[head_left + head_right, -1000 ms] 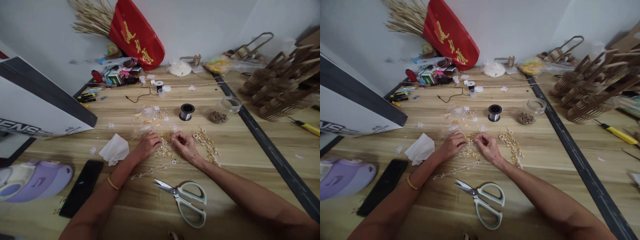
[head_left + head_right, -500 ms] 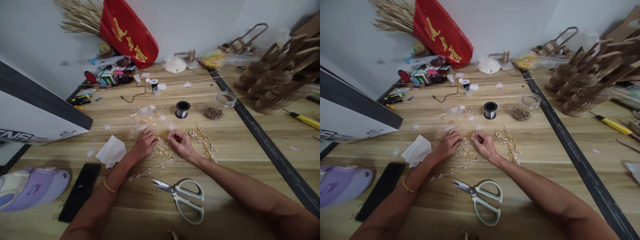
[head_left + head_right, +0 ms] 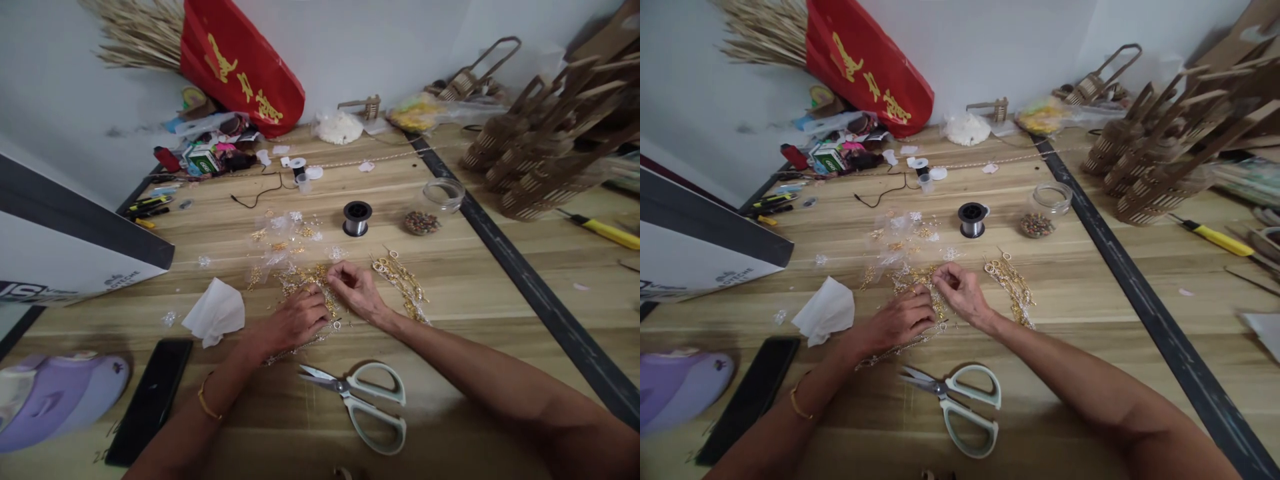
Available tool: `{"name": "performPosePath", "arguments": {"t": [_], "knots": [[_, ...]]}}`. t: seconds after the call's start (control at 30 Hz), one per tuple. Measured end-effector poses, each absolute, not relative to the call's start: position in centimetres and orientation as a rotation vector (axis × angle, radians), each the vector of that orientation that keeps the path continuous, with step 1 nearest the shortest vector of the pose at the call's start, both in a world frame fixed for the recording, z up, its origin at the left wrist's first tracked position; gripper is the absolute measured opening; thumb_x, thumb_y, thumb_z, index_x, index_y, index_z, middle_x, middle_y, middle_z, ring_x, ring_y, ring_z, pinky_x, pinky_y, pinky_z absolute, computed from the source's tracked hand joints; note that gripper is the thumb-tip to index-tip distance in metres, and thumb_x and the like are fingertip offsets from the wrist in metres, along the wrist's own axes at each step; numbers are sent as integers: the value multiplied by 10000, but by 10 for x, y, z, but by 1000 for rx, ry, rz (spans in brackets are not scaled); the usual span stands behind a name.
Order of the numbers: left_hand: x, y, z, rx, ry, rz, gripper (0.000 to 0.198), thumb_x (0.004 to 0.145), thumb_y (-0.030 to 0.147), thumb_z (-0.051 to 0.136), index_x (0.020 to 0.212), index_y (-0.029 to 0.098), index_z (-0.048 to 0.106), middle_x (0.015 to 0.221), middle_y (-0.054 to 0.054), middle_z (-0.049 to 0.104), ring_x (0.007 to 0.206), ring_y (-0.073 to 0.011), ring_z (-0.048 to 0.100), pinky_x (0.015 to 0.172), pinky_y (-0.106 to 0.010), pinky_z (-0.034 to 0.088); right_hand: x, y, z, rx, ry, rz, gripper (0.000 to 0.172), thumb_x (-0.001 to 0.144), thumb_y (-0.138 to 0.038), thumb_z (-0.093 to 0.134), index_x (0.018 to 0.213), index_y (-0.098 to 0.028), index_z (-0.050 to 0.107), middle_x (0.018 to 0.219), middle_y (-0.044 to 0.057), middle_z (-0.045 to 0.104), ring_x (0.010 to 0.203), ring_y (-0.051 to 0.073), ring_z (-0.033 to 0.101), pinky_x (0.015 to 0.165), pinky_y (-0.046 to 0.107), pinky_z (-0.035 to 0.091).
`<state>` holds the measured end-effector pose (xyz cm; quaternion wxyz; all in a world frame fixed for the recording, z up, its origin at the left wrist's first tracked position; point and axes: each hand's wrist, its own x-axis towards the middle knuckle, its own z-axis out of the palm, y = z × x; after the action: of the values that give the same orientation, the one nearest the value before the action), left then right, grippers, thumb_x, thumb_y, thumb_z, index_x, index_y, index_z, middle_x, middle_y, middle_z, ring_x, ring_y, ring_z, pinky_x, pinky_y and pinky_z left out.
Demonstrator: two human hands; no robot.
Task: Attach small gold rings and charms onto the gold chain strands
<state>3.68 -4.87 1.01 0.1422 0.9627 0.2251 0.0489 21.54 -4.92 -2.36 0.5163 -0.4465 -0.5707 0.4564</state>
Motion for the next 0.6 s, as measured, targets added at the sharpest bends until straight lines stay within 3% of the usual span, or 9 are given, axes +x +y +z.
{"name": "performPosePath", "arguments": {"t": [0.33,0.6], "knots": [[34,-42,11,2680,633,200,223,905,224,459,800,179,651,807,-32,614,856,-167,512,850,-304,387,216,-49,-23,-1073,-1381,1109,190,818,-341,574,776,-155,573,657,-10,534,597,103,458,540,219,369],[27,-27,10,2299,884,531,64,811,160,579,766,158,625,757,-30,644,753,-144,581,734,-271,445,215,-50,-21,-1078,-1346,1144,181,811,-331,581,771,-155,567,660,-11,517,583,98,439,526,216,357]]}}
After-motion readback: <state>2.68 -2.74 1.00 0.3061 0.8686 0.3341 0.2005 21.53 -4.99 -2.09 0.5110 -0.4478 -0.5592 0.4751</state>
